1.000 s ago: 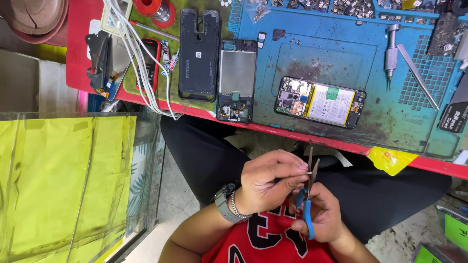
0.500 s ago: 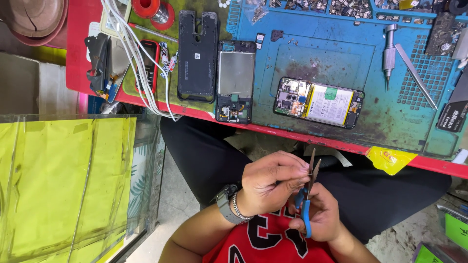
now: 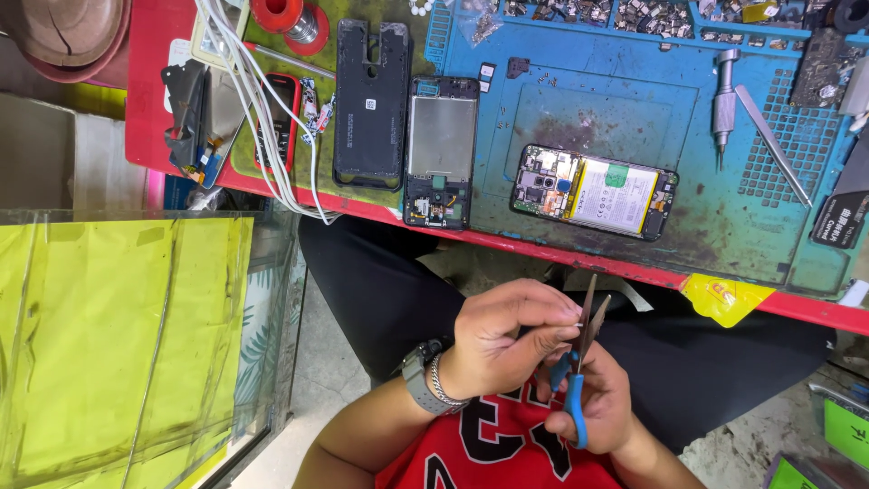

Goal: The person handles a disassembled smartphone, manipulating internal components and a battery. They then use scissors to cut a small piece of white material and apply adhesive from a tube to the phone's internal parts.

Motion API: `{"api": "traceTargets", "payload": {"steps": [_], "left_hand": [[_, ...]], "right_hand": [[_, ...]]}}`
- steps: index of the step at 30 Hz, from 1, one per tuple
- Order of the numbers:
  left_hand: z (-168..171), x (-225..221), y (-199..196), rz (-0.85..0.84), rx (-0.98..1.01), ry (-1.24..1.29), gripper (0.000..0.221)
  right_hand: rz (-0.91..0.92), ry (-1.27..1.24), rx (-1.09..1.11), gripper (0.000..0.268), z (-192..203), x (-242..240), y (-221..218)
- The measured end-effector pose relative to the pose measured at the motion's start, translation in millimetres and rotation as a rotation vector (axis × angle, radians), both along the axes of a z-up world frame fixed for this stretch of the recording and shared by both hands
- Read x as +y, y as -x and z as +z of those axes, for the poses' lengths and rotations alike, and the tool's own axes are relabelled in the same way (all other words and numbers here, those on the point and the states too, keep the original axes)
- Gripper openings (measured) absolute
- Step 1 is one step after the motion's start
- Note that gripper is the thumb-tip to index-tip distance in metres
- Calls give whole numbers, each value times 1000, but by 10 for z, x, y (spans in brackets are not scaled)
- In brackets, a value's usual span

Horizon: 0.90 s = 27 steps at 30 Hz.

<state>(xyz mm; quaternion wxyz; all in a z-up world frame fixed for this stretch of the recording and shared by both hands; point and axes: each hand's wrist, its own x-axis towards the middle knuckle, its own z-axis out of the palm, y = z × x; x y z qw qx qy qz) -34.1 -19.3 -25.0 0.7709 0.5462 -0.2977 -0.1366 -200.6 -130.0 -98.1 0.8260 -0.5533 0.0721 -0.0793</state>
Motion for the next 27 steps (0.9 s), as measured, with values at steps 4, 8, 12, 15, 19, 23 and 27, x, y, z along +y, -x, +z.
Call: {"api": "traceTargets", "payload": {"steps": [4,8,12,15,19,23,27], "left_hand": [[79,88,-194,-43,24,-86,7],[97,228,-396,-165,54,-34,11],[81,369,-533,-343,107,-53,15],[72,415,-603,-439,78,-87,10],[76,424,-632,-486,73,-82,7],[106,436,-665,-487,41,-84,8],[150,444,-724,-510,-14,-117,11]], "right_hand": [[63,-98,-36,60,180,-113,-47],[120,-295,130,61,173,-331,177],[180,-299,255,67,79,-544,333],[280,-220,172,53,307,-503,26],[243,-156,228,60,228,-487,108],[264,-200,184,59,213,-485,103],[287,-240,167,55,205,-473,105]]}}
